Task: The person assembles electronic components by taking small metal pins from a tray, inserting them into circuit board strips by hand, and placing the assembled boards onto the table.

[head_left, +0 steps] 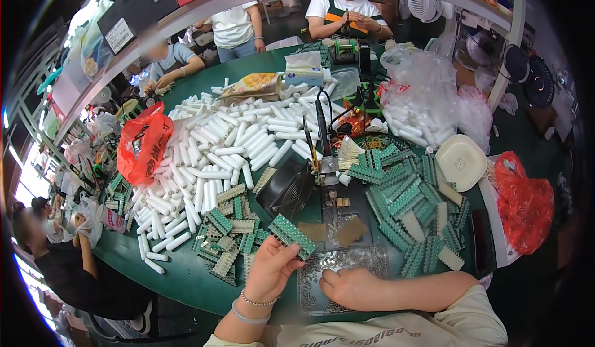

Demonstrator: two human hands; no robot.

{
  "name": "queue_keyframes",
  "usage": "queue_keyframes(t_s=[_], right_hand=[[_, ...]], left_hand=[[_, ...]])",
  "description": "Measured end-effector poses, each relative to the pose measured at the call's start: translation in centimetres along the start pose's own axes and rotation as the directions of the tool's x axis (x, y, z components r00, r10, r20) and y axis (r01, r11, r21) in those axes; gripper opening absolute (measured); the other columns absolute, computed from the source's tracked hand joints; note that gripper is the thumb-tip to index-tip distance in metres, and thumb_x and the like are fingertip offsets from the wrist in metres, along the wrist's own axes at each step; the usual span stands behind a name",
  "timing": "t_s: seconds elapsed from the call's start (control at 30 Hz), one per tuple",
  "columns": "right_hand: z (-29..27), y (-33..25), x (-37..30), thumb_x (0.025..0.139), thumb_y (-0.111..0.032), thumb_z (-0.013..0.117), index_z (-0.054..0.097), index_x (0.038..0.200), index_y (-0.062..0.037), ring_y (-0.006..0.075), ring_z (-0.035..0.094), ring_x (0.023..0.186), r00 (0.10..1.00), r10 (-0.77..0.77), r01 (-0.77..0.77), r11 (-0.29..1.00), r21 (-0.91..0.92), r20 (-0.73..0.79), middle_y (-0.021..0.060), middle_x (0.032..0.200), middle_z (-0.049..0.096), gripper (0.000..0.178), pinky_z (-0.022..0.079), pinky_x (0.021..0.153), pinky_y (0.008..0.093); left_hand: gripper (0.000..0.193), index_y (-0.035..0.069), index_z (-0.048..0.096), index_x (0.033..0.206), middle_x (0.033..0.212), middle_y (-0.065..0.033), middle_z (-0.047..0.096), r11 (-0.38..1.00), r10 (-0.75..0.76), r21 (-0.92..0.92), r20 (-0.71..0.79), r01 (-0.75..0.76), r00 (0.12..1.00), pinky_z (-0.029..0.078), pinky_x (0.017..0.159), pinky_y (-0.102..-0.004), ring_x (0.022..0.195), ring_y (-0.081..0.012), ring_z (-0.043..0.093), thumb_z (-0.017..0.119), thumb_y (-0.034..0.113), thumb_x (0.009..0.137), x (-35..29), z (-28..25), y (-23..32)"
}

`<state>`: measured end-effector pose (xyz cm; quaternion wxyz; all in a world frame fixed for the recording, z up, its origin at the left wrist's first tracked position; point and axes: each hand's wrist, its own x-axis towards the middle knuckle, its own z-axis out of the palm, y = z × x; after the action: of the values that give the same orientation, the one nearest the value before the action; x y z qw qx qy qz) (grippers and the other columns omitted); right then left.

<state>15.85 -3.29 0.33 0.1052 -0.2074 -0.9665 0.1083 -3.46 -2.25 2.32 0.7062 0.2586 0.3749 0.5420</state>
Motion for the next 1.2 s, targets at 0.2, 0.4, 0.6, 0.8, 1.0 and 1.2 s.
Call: queue_keyframes(t_s=[0.2, 0.4, 0.6, 0.8, 1.0, 1.2], right_hand=[[0.14, 0.01, -0.03, 0.065, -0.011, 0.055, 0.056, 0.072, -0.0019, 0.018, 0.057, 0.054, 1.0, 0.021, -0.023, 0.996, -0.091, -0.016, 0.0079, 0.07, 0.049, 0.011, 0.048, 0.043, 0.0283], [0.32, 0.0, -0.14, 0.067, -0.012, 0.054, 0.053, 0.073, -0.0026, 0.0183, 0.057, 0.055, 0.999, 0.04, -0.042, 0.995, -0.086, -0.03, 0.0074, 0.069, 0.05, 0.011, 0.048, 0.044, 0.0283], [0.11, -0.04, -0.19, 0.068, -0.011, 0.054, 0.051, 0.078, -0.0022, 0.0204, 0.059, 0.058, 0.998, 0.054, -0.055, 0.998, -0.036, -0.016, 0.0089, 0.072, 0.053, 0.014, 0.049, 0.047, 0.0301], [-0.04, 0.0, -0.16, 0.067, -0.011, 0.055, 0.051, 0.078, -0.0026, 0.0199, 0.059, 0.059, 0.999, 0.043, -0.043, 0.998, -0.049, -0.005, 0.0084, 0.072, 0.051, 0.013, 0.049, 0.047, 0.0299], [-0.05, 0.44, 0.03, 0.067, -0.011, 0.055, 0.052, 0.075, -0.003, 0.0197, 0.058, 0.058, 0.999, 0.04, -0.041, 0.999, -0.036, -0.017, 0.008, 0.072, 0.049, 0.012, 0.049, 0.046, 0.0297], [-0.21, 0.29, -0.19, 0.066, -0.01, 0.055, 0.052, 0.075, -0.0024, 0.0203, 0.058, 0.059, 0.999, 0.03, -0.031, 0.999, -0.014, -0.028, 0.0085, 0.073, 0.049, 0.013, 0.049, 0.048, 0.0302]], left_hand=[[0.016, 0.002, 0.05, 0.1, 0.089, -0.0078, 0.061, 1.0, 0.011, 0.003, -0.023, -0.011, 1.0, 0.054, 0.06, -0.022, 0.074, -0.0135, 0.062, 0.052, 0.003, 0.084, 0.18, -0.37, -0.03], [0.015, 0.002, 0.05, 0.099, 0.088, -0.0081, 0.061, 1.0, 0.004, -0.006, -0.028, -0.004, 1.0, 0.054, 0.06, -0.022, 0.074, -0.0136, 0.062, 0.052, 0.003, 0.084, 0.23, -0.23, -0.05], [0.016, 0.002, 0.05, 0.1, 0.089, -0.0072, 0.061, 1.0, 0.005, -0.026, -0.027, -0.006, 1.0, 0.053, 0.06, -0.0212, 0.074, -0.0128, 0.061, 0.053, 0.002, 0.084, 0.07, -0.31, -0.08], [0.015, 0.002, 0.05, 0.1, 0.088, -0.0079, 0.061, 1.0, 0.01, -0.017, -0.032, -0.01, 0.999, 0.053, 0.06, -0.0225, 0.074, -0.014, 0.061, 0.051, 0.003, 0.085, 0.24, -0.47, -0.19], [0.015, 0.002, 0.049, 0.1, 0.088, -0.0078, 0.061, 1.0, 0.01, -0.025, -0.036, -0.011, 0.999, 0.053, 0.06, -0.0224, 0.074, -0.014, 0.061, 0.051, 0.003, 0.085, 0.6, -0.57, -0.2], [0.016, 0.003, 0.05, 0.101, 0.09, -0.0066, 0.061, 0.999, 0.013, -0.034, -0.02, -0.013, 1.0, 0.053, 0.062, -0.0215, 0.076, -0.0126, 0.061, 0.052, 0.002, 0.084, 0.33, -0.6, -0.3]])
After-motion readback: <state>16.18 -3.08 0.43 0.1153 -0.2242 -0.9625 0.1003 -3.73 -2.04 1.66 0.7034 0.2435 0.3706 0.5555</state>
